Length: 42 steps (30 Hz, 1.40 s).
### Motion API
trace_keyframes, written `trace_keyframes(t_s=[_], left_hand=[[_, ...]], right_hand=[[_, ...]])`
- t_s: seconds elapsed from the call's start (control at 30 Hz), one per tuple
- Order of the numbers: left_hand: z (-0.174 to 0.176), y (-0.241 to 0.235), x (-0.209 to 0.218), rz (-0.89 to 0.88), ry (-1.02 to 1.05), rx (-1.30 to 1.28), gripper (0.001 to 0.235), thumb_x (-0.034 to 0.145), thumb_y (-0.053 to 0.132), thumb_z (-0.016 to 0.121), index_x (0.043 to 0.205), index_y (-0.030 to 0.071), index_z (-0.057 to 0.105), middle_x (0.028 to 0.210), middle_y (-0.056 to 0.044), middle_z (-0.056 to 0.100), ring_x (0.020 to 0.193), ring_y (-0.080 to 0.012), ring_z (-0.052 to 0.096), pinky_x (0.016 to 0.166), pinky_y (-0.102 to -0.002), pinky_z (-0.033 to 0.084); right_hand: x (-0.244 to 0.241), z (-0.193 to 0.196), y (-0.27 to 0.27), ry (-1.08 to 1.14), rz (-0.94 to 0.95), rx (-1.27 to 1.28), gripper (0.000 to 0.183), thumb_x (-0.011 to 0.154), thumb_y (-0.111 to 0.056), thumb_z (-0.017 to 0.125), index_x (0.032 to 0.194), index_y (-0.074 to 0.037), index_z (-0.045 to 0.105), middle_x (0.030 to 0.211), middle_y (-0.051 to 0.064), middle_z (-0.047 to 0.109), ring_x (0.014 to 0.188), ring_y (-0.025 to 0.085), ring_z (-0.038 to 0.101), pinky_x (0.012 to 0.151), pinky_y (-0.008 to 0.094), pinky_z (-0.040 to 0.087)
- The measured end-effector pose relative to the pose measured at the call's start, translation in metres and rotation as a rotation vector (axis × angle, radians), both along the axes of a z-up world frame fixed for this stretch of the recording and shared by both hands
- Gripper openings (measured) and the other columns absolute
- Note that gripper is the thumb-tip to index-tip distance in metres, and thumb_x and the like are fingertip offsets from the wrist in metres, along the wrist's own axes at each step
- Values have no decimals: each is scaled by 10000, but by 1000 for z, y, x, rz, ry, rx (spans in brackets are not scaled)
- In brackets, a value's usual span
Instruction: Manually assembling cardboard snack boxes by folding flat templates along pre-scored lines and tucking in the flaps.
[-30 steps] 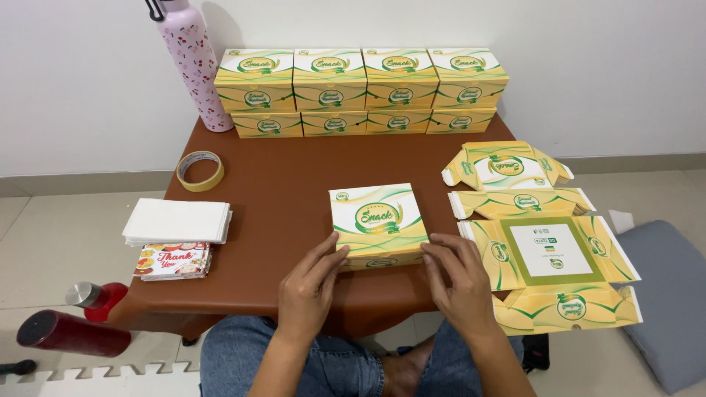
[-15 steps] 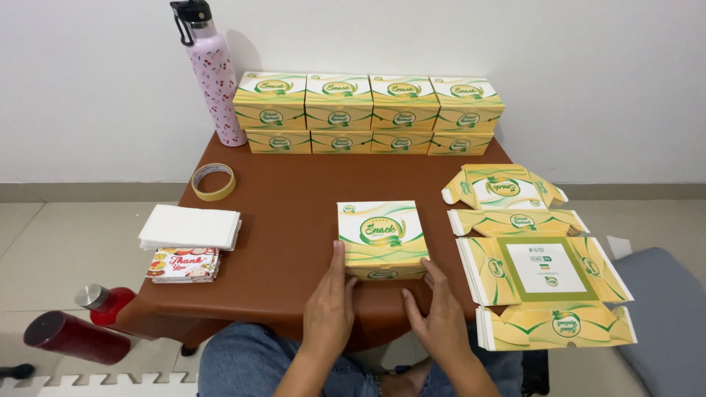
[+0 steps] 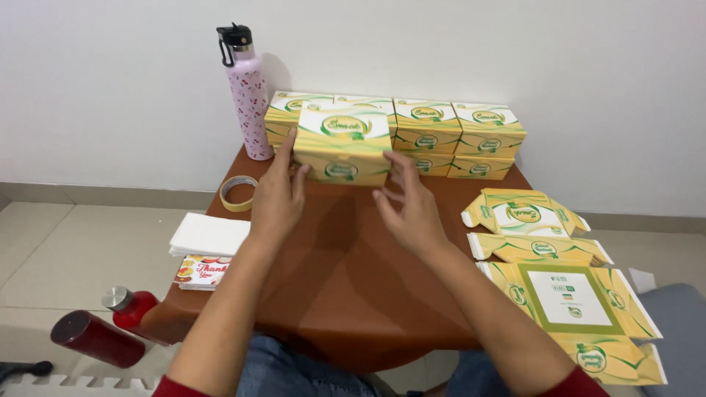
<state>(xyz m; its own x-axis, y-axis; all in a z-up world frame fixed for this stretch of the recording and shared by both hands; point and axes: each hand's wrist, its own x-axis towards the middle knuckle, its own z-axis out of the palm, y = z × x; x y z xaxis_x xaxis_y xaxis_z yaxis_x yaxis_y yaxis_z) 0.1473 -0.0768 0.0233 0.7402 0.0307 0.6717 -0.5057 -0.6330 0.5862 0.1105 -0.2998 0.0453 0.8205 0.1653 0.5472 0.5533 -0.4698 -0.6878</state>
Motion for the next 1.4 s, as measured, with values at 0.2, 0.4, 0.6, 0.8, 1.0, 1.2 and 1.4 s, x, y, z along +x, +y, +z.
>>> trace_keyframes(t_s=[0.2, 0.4, 0.6, 0.8, 1.0, 1.2, 1.4], left_hand=[[29, 37, 88, -9, 53, -67, 497, 1041, 121, 578, 1515, 92, 432, 1392, -246, 566, 1243, -416, 589, 958, -482, 572], [9, 52, 153, 103, 122, -140, 490, 1056, 177, 567, 1528, 198, 439, 1339, -208, 570, 1251, -377, 603, 1042, -481, 532], [-8, 47, 172, 171, 216, -169, 567, 1086, 237, 517, 1596, 226, 270, 1370, -260, 485, 1307, -425, 549, 1035, -549, 516], [-21, 47, 193, 192, 181, -128, 706, 1028, 104, 498, 1583, 298, 109, 1383, -205, 502, 1154, -341, 593, 968, -488, 482], [-5, 52, 190, 306, 183, -45, 610, 1018, 111, 533, 1544, 302, 289, 1150, -129, 572, 929, -284, 653, 831, -462, 521], [-4, 54, 191, 407, 126, 17, 483, 960, 149, 615, 1391, 197, 400, 1197, -99, 669, 963, -311, 693, 766, -476, 531], [-13, 59, 187, 485, 69, 78, 461, 935, 208, 706, 1268, 110, 403, 1058, -91, 690, 835, -295, 713, 671, -449, 529]], right_hand=[[88, 18, 38, -57, 5, -41, 548, 986, 34, 519, 1466, -139, 318, 1457, 310, 410, 1300, 524, 483, 1009, 550, 559], [151, 3, 66, -70, -5, -63, 576, 961, 60, 513, 1472, -138, 332, 1448, 295, 413, 1306, 502, 493, 1027, 529, 564], [185, -29, 79, -118, 18, -144, 750, 939, 91, 542, 1575, -132, 213, 1420, 292, 389, 1346, 516, 437, 1081, 564, 517], [210, -55, 80, -315, -43, -268, 959, 837, 31, 633, 1598, -85, 61, 1459, 212, 454, 1193, 345, 564, 948, 436, 528], [222, -54, 82, -338, -123, -338, 974, 813, 25, 651, 1600, -66, 84, 1334, 218, 564, 1059, 343, 622, 887, 450, 524], [221, -54, 81, -322, -111, -362, 971, 813, 17, 645, 1602, -61, 84, 1284, 186, 583, 1077, 317, 615, 928, 447, 498], [202, -41, 76, -284, -88, -351, 1006, 815, 22, 645, 1613, -138, 53, 1393, 207, 529, 1197, 357, 563, 981, 465, 496]])
